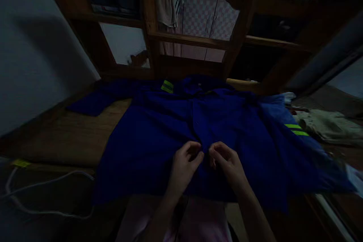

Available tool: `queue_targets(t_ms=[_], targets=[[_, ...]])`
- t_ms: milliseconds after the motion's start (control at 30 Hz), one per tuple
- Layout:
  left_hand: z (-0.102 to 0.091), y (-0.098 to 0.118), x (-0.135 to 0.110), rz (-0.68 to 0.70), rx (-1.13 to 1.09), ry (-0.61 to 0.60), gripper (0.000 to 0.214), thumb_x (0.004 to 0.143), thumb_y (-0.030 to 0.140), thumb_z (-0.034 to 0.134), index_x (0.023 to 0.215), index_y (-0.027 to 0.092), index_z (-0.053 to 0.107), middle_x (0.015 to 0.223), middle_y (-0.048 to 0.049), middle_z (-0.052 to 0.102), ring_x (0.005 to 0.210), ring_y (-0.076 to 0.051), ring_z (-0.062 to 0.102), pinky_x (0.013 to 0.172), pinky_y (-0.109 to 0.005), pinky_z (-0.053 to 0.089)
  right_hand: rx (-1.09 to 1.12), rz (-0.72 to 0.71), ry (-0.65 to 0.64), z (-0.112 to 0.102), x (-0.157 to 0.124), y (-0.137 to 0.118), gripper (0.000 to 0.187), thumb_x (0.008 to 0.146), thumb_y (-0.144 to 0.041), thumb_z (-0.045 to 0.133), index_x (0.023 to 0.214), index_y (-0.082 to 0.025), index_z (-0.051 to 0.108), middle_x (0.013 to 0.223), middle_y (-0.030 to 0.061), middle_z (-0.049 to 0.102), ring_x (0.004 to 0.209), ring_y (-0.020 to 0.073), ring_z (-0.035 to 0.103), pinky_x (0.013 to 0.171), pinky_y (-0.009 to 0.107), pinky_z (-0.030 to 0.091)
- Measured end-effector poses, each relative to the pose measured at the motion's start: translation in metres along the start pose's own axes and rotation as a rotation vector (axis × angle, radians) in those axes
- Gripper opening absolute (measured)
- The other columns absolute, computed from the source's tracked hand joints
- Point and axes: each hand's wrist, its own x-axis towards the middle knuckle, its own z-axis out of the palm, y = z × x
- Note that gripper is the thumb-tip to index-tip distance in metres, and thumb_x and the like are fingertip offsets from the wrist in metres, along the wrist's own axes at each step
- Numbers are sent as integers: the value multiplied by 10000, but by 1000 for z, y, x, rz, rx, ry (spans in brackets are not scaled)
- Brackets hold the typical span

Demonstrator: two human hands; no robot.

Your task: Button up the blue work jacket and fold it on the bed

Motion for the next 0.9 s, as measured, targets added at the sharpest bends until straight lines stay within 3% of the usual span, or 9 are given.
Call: queue_targets(t_ms=[733, 900], targets=[[6, 2, 1, -7, -41, 37, 166, 788, 247, 622, 924, 155, 598, 921, -37, 637, 913, -143, 615, 808, -205, 469, 148, 39, 56, -5, 0, 1, 163, 875, -309, 569, 798, -168, 546, 560, -46, 480, 524, 72, 426, 524, 203, 325], [7, 16, -16, -83, 46, 14, 254, 836, 328, 564, 1039, 176, 557, 919, -47, 634, 780, -131, 626, 673, -199, 483, 193, 22, 55, -3, 1, 4, 161, 878, -311, 562, 795, -176, 534, 578, -46, 473, 519, 78, 422, 511, 209, 319]])
